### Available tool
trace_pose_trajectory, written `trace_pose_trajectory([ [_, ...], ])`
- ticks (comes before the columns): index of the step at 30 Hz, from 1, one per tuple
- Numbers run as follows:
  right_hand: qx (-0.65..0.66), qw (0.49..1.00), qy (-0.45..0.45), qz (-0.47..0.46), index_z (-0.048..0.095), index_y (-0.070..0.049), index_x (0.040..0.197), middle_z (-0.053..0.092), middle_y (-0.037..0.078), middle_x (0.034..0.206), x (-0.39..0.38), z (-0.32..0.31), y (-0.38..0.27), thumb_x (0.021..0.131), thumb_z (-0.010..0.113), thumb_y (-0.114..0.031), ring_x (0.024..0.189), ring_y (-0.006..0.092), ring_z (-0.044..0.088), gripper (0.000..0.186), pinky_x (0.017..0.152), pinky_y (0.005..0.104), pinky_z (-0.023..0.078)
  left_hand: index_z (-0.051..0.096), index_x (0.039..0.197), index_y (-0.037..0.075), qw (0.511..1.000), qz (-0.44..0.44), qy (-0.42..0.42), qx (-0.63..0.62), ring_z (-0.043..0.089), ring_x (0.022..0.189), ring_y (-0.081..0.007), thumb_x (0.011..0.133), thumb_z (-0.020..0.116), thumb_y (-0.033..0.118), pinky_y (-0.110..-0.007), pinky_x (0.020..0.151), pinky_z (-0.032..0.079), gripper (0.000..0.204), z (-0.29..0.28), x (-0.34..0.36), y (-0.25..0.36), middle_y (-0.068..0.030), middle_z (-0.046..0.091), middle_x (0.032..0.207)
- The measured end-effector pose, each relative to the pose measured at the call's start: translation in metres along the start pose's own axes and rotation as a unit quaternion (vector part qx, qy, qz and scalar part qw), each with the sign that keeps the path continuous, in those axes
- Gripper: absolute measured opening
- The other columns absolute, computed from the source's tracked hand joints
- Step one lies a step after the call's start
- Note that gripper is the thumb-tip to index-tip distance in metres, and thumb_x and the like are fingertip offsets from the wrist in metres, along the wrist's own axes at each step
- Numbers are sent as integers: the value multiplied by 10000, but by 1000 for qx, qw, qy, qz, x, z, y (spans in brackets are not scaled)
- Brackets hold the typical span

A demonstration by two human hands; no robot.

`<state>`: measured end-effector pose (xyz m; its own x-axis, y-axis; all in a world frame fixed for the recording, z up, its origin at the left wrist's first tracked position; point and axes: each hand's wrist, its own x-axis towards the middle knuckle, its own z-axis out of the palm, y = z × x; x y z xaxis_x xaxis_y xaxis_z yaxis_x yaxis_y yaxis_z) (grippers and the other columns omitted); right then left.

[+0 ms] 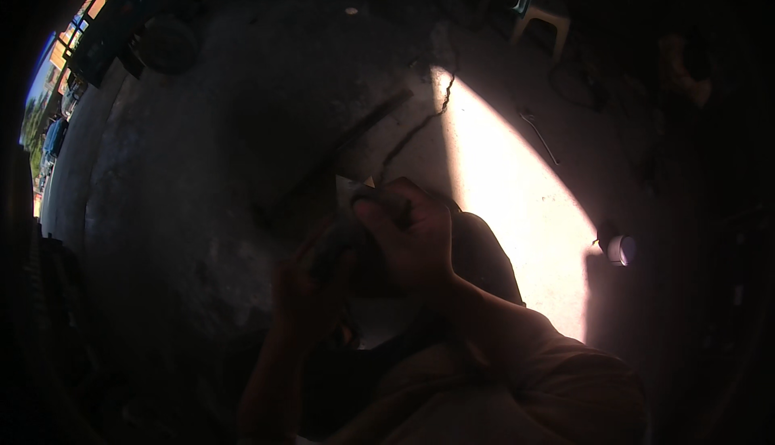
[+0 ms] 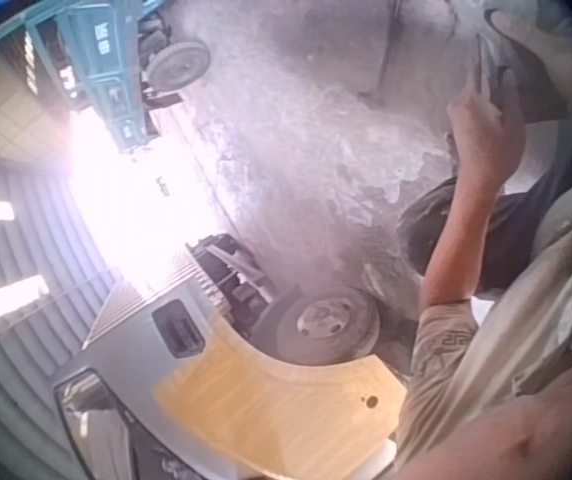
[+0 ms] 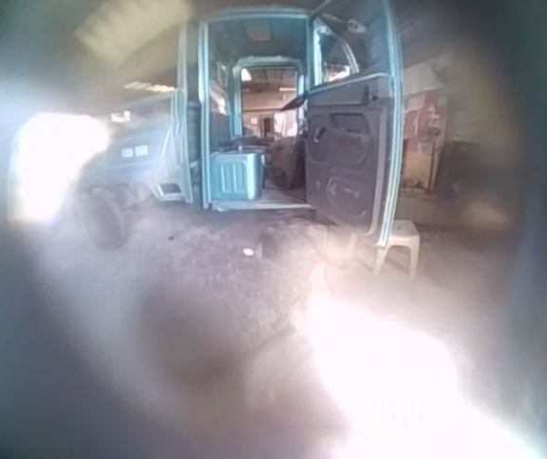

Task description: The person sands a yellow car fender with a sanding block, focusing on the area around a circular cutout. They then scrape residue from the sanding block and continue sanding the surface.

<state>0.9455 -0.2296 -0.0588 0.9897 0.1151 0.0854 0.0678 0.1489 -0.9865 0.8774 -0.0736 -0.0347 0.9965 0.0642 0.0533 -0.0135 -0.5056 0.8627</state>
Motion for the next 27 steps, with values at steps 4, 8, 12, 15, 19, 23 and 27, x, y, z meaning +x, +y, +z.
trace_pose_trajectory([
  [4,-21,1000,-4,-5,670,-12,971,707,32,839,-2,3,-6,925,745,-100,781,68,632,124,694,242,521,578,1371,-12,998,-54,-28,-27,703,1055,-234,939,710,198,-363,872,564,498,-4,2,8,-180,731,1142],
  [8,-45,999,-20,-18,667,-11,980,712,32,847,-5,3,-14,933,735,-88,792,62,637,113,696,233,519,497,1457,1,997,-42,-45,-46,759,901,-308,963,695,275,-377,779,593,599,-5,4,5,-241,745,992],
  [12,-4,999,-32,-17,669,-10,981,717,28,855,-5,1,-11,931,738,-84,799,60,644,113,694,223,518,483,1463,-12,997,-31,-51,-54,758,919,-310,963,694,281,-374,789,591,616,-4,5,1,-237,748,1002],
  [15,-12,999,-37,-28,670,-9,982,718,26,860,-6,0,-12,933,736,-84,798,57,644,112,689,218,517,482,1452,-35,997,-15,-52,-56,752,945,-321,953,705,285,-380,804,587,634,-3,6,0,-252,741,1015],
  [19,3,998,-52,-28,672,-10,984,721,25,869,-6,-2,-16,935,731,-81,807,57,649,105,698,220,524,482,1429,-73,995,-29,-68,-63,742,979,-339,935,723,291,-389,821,583,659,-6,6,4,-271,732,1030],
  [23,0,998,-60,-22,675,-9,995,723,30,878,-8,-3,-19,934,732,-79,822,61,657,109,710,223,532,483,1413,-96,993,-38,-78,-85,739,986,-343,930,727,298,-391,818,581,669,-6,6,6,-281,727,1020],
  [27,5,998,-66,-18,683,-11,991,726,31,881,-11,-5,-16,925,740,-73,825,68,664,106,708,224,535,483,1411,-99,989,-57,-90,-101,738,993,-338,928,729,304,-391,815,577,675,-7,3,6,-284,726,1019],
])
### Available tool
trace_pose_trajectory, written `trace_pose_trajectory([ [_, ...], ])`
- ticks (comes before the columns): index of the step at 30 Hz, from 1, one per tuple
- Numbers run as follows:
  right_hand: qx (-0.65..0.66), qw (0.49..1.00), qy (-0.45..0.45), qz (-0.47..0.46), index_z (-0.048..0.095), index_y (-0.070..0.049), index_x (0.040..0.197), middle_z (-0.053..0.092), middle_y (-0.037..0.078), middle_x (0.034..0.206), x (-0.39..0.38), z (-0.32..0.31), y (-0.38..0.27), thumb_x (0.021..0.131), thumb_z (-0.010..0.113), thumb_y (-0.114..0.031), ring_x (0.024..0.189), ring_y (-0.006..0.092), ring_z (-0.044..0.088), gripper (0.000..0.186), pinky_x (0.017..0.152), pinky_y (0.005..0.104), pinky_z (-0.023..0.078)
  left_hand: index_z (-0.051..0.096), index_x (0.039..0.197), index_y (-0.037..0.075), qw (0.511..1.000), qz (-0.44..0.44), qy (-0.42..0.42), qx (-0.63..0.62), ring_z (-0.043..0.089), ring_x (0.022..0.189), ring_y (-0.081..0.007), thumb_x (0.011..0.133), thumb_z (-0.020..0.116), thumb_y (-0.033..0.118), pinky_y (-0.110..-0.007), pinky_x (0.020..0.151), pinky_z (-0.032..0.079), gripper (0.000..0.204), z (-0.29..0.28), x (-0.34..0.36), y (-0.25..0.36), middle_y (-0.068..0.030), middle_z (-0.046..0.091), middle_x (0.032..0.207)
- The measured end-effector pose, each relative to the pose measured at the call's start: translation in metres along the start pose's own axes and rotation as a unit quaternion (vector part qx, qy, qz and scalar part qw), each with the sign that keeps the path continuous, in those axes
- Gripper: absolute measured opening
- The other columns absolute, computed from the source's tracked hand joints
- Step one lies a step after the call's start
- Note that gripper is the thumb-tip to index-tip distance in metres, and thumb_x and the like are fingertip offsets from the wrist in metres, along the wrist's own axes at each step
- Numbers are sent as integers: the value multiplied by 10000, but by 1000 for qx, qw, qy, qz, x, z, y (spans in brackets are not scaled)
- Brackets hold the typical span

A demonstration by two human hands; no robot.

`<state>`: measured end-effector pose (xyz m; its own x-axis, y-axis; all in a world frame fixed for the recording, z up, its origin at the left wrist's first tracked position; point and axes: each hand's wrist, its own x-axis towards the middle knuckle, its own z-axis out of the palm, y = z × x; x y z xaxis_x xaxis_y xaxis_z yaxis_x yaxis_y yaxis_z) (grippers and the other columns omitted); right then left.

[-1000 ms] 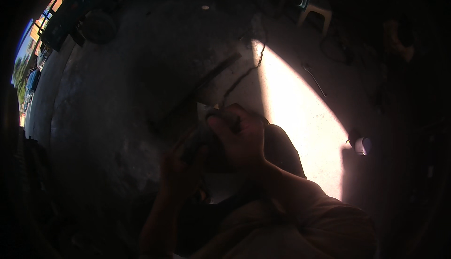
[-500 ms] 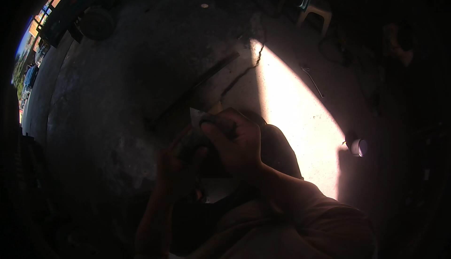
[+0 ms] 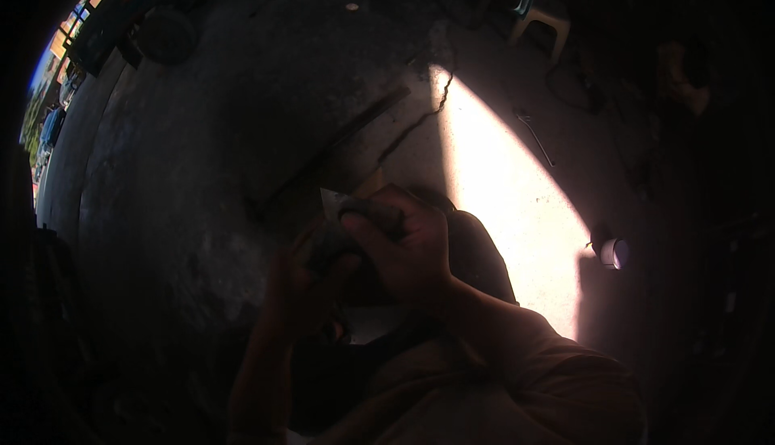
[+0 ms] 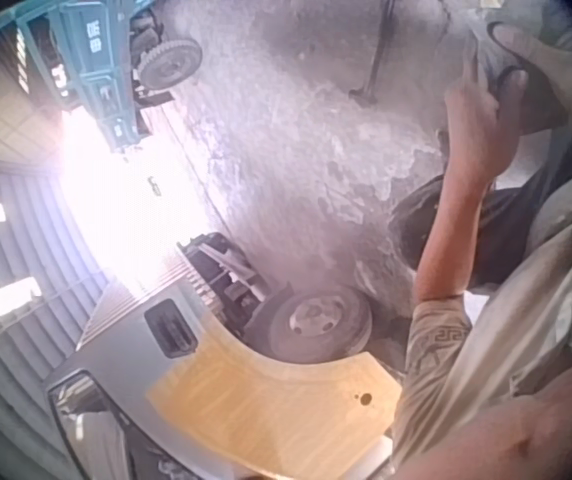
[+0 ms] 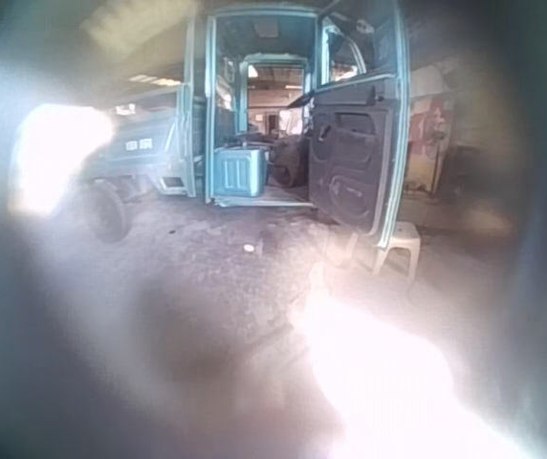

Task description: The person sands a yellow car fender with a sanding block, focusing on the area around a circular cutout. They then scrape residue from the sanding block and continue sanding the surface.

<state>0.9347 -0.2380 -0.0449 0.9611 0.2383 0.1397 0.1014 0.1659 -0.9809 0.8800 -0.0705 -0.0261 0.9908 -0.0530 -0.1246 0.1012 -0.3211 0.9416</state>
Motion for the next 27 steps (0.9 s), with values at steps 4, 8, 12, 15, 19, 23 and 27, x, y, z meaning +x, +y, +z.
trace_pose_trajectory([
  [4,-37,999,-29,-4,691,-13,963,717,30,886,-2,1,-2,909,750,-63,804,78,665,94,693,232,538,533,1363,-87,1000,-30,-5,3,732,980,-274,912,754,294,-374,808,569,630,-1,-2,3,-243,739,1028],
  [8,-74,994,-80,-34,693,-14,961,704,35,891,-4,-2,-5,905,754,-60,791,80,662,95,682,237,537,631,1235,-46,990,-80,-46,-106,689,911,-159,890,791,246,-331,763,554,480,-5,-5,10,-146,747,984],
  [12,1,992,-110,-55,686,-11,978,701,45,885,-2,1,-5,913,752,-68,791,83,664,109,677,236,534,668,1162,-18,982,-112,-45,-149,646,854,-120,891,794,210,-306,720,533,376,-6,-8,9,-88,734,943],
  [15,-15,988,-144,-53,686,-9,1002,707,52,893,-1,-2,-6,917,752,-75,799,85,668,126,678,241,537,673,1159,-10,983,-96,-54,-146,639,843,-111,909,772,208,-300,709,526,347,-7,-11,9,-75,731,933],
  [19,-61,973,-201,-91,694,-11,1031,718,55,911,8,-6,-12,918,746,-62,834,101,689,135,689,252,550,683,1146,3,995,-54,-69,-54,645,853,-115,929,745,208,-311,727,526,306,-12,-6,10,-64,732,931],
  [23,-63,964,-253,-47,696,-11,1058,720,60,931,15,-17,-18,911,742,-41,871,121,704,157,718,269,567,667,1187,16,980,-126,-114,-106,675,898,-151,937,726,207,-334,755,536,320,-16,-6,11,-106,740,1005],
  [27,-38,995,-91,-24,686,-18,1070,722,57,950,15,-2,-18,890,747,-14,895,102,694,190,757,273,566,614,1265,17,999,22,8,-35,686,956,-186,948,700,179,-327,795,546,366,-7,1,0,-133,714,1093],
])
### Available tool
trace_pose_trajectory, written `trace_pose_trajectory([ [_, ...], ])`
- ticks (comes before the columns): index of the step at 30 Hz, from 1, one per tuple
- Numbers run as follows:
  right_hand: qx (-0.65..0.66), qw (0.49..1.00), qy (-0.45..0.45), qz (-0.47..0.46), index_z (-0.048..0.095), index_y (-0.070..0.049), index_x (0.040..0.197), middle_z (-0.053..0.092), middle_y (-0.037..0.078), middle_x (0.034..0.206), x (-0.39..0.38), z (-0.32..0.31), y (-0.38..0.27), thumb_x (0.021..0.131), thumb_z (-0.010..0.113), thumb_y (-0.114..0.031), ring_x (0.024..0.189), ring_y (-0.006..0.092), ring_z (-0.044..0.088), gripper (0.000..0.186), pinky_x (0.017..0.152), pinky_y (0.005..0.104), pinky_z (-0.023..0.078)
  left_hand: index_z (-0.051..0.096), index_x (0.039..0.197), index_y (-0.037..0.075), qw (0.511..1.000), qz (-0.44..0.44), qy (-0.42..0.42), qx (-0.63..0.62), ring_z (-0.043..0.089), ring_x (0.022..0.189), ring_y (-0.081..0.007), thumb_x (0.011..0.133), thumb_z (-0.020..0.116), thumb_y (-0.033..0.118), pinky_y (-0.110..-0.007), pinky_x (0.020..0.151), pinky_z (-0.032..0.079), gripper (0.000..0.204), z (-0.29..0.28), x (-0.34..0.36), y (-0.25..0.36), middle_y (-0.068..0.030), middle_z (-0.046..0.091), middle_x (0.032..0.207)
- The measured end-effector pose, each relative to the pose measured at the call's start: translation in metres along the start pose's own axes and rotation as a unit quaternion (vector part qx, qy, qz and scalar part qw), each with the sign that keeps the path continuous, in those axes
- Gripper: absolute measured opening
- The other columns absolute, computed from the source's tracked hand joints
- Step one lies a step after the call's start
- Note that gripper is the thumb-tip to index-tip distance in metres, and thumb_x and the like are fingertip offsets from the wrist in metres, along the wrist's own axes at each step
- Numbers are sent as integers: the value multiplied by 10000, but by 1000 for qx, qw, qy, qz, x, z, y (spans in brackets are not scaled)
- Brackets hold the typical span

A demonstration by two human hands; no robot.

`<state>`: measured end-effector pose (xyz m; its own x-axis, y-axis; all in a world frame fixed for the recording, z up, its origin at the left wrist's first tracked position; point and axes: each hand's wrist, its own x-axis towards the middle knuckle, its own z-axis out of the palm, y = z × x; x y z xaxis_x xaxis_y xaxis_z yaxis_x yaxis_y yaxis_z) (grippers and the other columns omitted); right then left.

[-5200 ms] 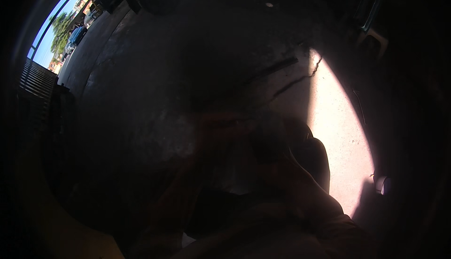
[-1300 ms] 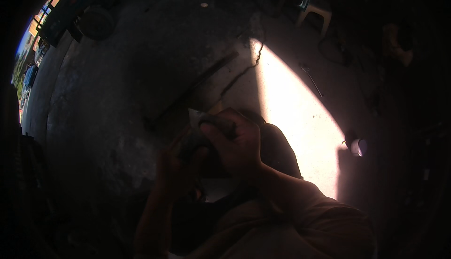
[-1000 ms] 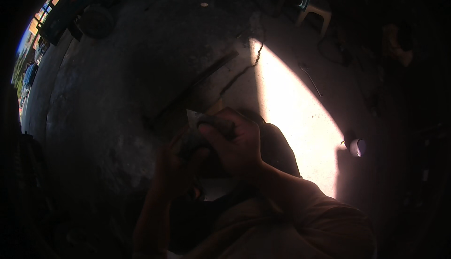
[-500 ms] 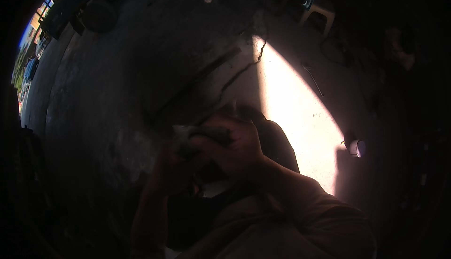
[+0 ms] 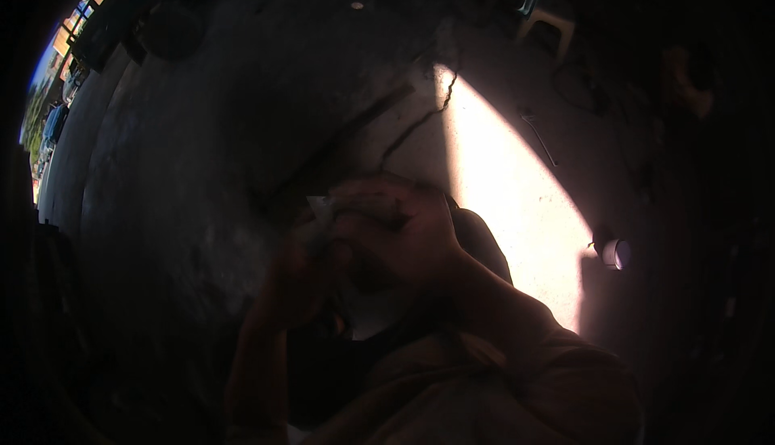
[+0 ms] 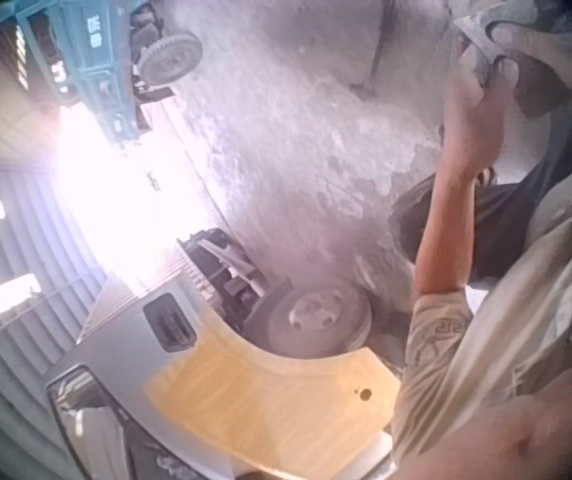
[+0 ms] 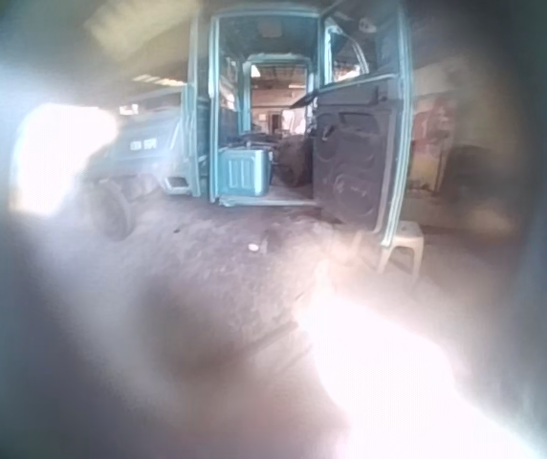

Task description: The person sands a yellow car fender with a sanding block, focusing on the area around a circular cutout. They then scrape residue from the sanding block and continue sanding the surface.

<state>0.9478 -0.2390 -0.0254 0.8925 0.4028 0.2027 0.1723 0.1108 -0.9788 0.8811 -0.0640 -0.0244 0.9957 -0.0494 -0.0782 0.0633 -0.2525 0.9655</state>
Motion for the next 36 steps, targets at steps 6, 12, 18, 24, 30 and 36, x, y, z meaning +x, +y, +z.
trace_pose_trajectory([
  [6,69,995,72,4,648,-37,1069,720,35,959,2,-22,27,871,775,-41,895,84,674,234,801,241,542,619,1241,-2,995,-17,72,-61,660,1015,-214,936,688,182,-354,859,535,363,4,4,5,-116,684,1109],
  [12,26,988,106,107,639,-47,1045,715,33,932,2,-8,18,878,779,-73,889,87,669,220,794,241,541,622,1217,9,989,54,114,74,685,1020,-278,943,693,193,-381,865,535,338,12,-2,3,-168,691,1087],
  [18,-36,991,118,54,651,-40,989,719,44,933,-6,1,17,893,758,-60,885,105,678,146,787,261,550,590,1250,2,988,58,101,98,688,1045,-397,993,616,295,-441,846,538,390,26,-1,-16,-251,689,1116],
  [24,19,993,115,28,651,-24,953,707,44,889,-9,5,31,882,772,-56,859,94,674,144,757,252,546,563,1311,12,987,3,75,143,669,1024,-388,977,628,288,-442,871,518,438,22,-2,-6,-234,666,1124],
  [30,-38,997,69,-1,654,-1,956,694,39,882,-16,4,24,889,769,-19,838,76,643,134,752,250,530,396,1418,-12,981,27,10,193,667,895,-529,1022,555,328,-542,741,532,546,15,-3,-14,-341,679,932],
  [36,-9,999,19,-33,676,-8,980,713,71,950,-16,4,19,880,773,-13,888,131,704,139,764,274,575,379,1414,-48,983,-10,-30,181,662,907,-540,1012,570,305,-555,749,535,568,10,-4,-7,-355,673,917],
])
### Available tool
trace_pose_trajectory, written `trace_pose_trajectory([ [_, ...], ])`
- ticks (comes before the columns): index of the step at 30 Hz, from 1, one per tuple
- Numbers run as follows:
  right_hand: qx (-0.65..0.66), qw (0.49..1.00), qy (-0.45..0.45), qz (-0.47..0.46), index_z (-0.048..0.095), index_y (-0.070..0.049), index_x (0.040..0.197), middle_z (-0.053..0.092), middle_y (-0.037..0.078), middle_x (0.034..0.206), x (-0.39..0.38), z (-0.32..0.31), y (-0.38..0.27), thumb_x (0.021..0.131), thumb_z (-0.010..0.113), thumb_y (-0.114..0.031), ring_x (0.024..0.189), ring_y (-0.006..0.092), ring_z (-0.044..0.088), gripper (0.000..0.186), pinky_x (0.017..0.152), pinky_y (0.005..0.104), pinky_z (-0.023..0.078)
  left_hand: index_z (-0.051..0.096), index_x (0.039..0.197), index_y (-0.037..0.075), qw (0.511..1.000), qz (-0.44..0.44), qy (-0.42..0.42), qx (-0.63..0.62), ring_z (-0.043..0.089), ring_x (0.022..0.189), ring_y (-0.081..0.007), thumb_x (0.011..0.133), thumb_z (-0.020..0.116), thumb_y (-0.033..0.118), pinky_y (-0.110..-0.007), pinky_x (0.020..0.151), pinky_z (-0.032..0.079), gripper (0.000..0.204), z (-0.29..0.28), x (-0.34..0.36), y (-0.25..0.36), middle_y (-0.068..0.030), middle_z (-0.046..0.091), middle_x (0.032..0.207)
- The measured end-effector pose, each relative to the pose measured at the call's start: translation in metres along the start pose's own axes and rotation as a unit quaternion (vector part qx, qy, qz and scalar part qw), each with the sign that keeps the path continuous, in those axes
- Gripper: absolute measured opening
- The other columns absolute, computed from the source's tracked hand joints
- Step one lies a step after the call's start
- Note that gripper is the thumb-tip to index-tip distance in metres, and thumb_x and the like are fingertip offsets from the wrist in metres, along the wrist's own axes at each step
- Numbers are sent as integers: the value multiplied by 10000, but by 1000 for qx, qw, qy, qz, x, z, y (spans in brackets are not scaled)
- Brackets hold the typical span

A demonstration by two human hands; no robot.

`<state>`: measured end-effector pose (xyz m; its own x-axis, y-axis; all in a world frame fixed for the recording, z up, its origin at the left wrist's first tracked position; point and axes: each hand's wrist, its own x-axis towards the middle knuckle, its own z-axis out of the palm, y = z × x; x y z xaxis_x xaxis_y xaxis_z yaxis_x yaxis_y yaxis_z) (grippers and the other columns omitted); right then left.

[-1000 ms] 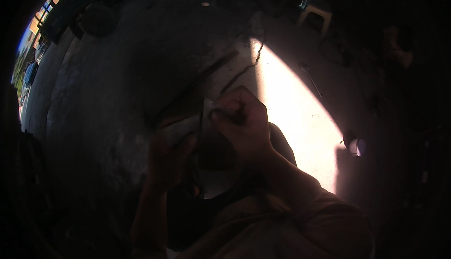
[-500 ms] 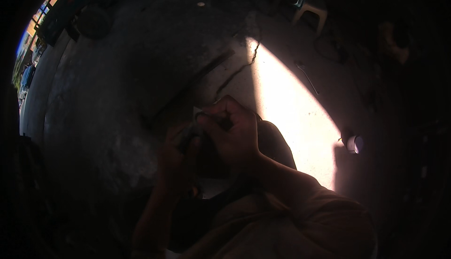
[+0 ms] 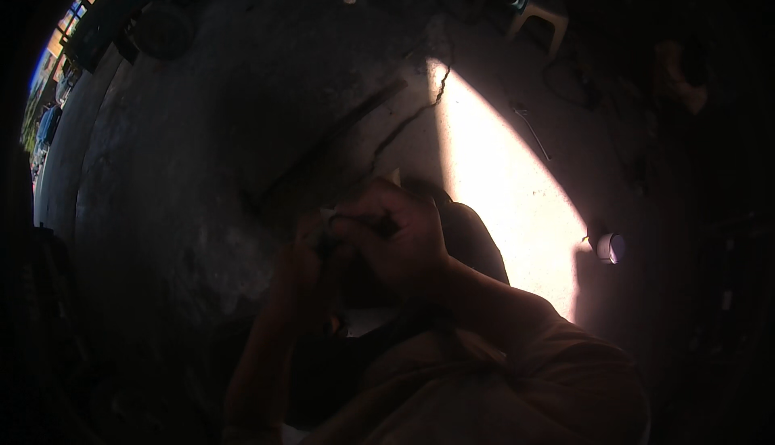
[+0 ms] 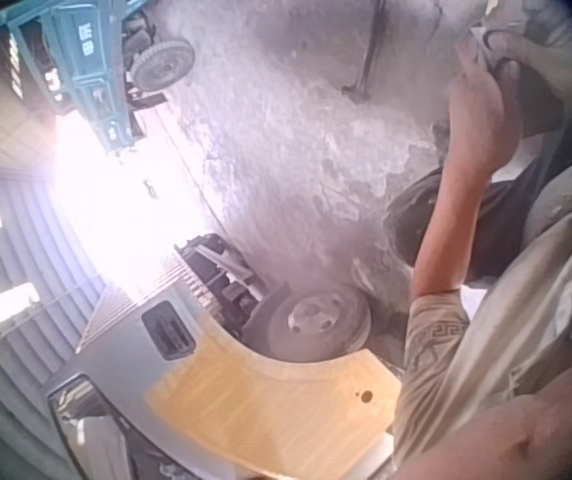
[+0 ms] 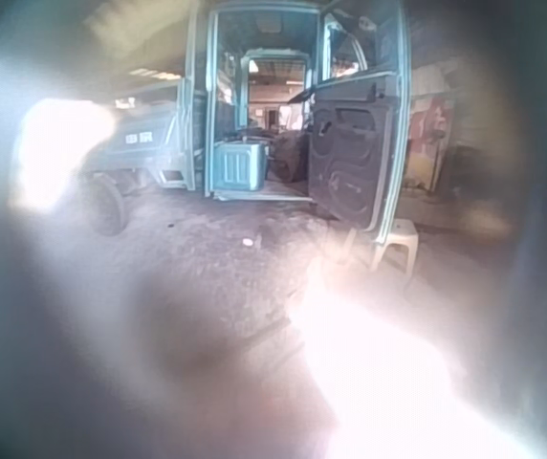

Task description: The person sands a yellow car fender with a sanding block, focusing on the area around a circular cutout. They then scrape residue from the sanding block and continue sanding the surface.

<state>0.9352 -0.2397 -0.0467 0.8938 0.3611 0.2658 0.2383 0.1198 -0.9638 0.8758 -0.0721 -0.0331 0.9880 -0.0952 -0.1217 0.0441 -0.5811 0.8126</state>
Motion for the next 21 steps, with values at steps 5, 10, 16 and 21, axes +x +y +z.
trace_pose_trajectory([
  [5,-13,998,-49,-41,681,-5,986,717,82,962,3,-6,-2,886,763,-7,880,152,713,129,761,276,575,378,1414,-49,998,-43,-32,-27,657,938,-547,1008,571,277,-554,738,536,555,-5,-2,11,-355,674,940],
  [10,-43,991,-90,-92,696,-7,988,731,100,935,6,-14,-2,872,774,-11,852,164,728,140,731,272,577,384,1413,-49,997,-2,-38,-71,643,1021,-532,1007,567,246,-542,813,532,534,-5,-4,14,-354,664,1050],
  [16,-51,975,-137,-169,676,31,903,754,157,828,19,-13,-7,819,792,38,703,198,756,144,586,274,569,465,1400,-6,968,52,-51,-239,634,1169,-396,1006,550,226,-465,892,535,466,10,2,-10,-261,613,1315],
  [21,-34,969,-174,-171,662,-7,960,753,197,858,26,-7,-2,802,790,43,715,238,759,209,602,291,581,511,1382,10,970,80,-102,207,652,1007,-240,1022,519,239,-384,738,538,426,56,0,-105,-120,629,1330],
])
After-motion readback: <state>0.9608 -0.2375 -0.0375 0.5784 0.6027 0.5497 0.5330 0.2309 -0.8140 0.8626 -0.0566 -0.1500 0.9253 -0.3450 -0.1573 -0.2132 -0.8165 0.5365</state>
